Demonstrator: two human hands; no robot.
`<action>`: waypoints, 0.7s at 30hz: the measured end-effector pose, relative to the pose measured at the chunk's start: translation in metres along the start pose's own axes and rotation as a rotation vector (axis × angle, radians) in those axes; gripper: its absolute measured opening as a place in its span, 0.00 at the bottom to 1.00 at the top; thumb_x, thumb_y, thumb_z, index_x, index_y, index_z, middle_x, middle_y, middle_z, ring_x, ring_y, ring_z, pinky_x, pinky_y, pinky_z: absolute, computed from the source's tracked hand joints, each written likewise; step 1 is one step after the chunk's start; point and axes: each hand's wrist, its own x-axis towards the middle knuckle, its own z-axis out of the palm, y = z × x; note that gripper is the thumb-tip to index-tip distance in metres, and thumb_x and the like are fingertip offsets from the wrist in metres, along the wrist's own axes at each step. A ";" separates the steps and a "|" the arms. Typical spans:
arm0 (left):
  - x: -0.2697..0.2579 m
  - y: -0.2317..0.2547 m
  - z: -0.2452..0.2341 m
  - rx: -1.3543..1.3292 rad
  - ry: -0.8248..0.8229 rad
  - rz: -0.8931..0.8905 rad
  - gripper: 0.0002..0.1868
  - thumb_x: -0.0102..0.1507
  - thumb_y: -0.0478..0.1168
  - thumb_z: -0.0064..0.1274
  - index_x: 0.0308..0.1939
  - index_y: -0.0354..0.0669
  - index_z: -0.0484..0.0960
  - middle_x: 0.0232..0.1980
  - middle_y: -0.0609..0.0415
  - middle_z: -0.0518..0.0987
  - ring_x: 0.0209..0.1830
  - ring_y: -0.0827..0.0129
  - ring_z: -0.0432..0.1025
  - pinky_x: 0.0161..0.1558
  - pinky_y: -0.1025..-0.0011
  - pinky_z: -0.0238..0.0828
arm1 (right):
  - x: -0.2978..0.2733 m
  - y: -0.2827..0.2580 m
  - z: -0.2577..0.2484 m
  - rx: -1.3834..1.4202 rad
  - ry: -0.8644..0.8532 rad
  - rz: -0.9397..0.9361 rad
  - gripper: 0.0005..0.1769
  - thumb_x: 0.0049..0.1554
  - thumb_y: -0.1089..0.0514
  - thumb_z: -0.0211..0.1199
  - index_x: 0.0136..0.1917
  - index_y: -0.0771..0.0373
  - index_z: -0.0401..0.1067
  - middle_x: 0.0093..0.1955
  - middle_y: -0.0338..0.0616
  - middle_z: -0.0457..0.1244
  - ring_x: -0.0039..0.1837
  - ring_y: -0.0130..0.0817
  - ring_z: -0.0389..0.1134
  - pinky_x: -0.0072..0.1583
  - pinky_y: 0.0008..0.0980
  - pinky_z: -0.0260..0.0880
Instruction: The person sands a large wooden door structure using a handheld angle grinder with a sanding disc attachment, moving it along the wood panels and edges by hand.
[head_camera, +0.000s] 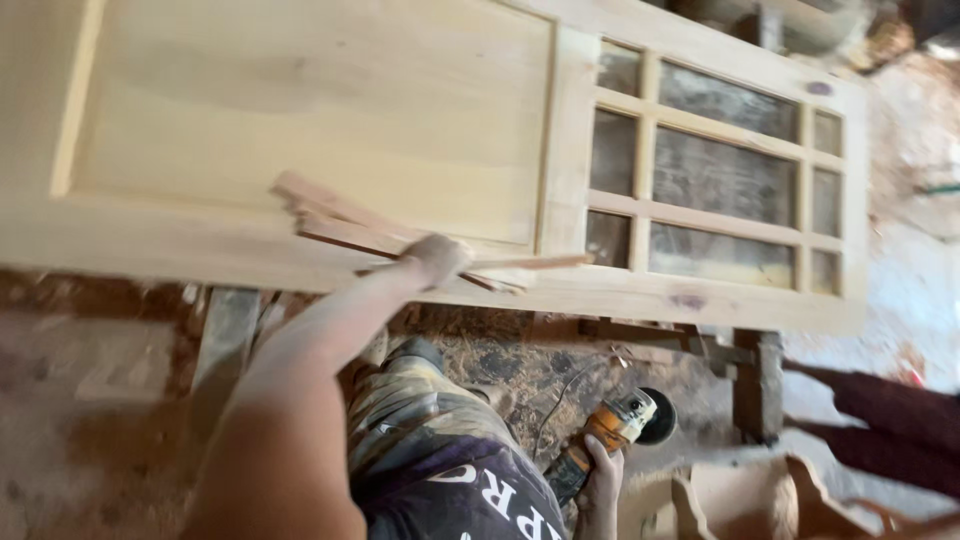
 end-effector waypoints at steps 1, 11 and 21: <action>-0.011 -0.015 -0.013 -0.119 0.007 -0.043 0.12 0.72 0.40 0.39 0.35 0.47 0.73 0.30 0.50 0.76 0.24 0.73 0.67 0.38 0.67 0.80 | -0.002 -0.001 0.008 0.021 -0.004 -0.017 0.27 0.52 0.63 0.62 0.65 0.65 0.65 0.45 0.47 0.67 0.43 0.41 0.71 0.44 0.41 0.75; -0.067 -0.149 -0.109 0.138 0.205 -0.168 0.14 0.63 0.41 0.51 0.51 0.43 0.79 0.51 0.45 0.80 0.43 0.54 0.78 0.41 0.58 0.78 | -0.028 -0.014 0.038 -0.053 0.062 -0.100 0.26 0.51 0.62 0.64 0.63 0.68 0.65 0.48 0.48 0.67 0.46 0.41 0.71 0.49 0.42 0.76; -0.029 -0.020 0.014 0.122 0.074 0.277 0.39 0.55 0.42 0.53 0.72 0.49 0.66 0.72 0.37 0.66 0.56 0.54 0.74 0.60 0.61 0.72 | 0.018 -0.039 0.059 -0.124 -0.088 -0.099 0.26 0.48 0.60 0.67 0.59 0.71 0.69 0.46 0.48 0.68 0.45 0.37 0.71 0.49 0.35 0.74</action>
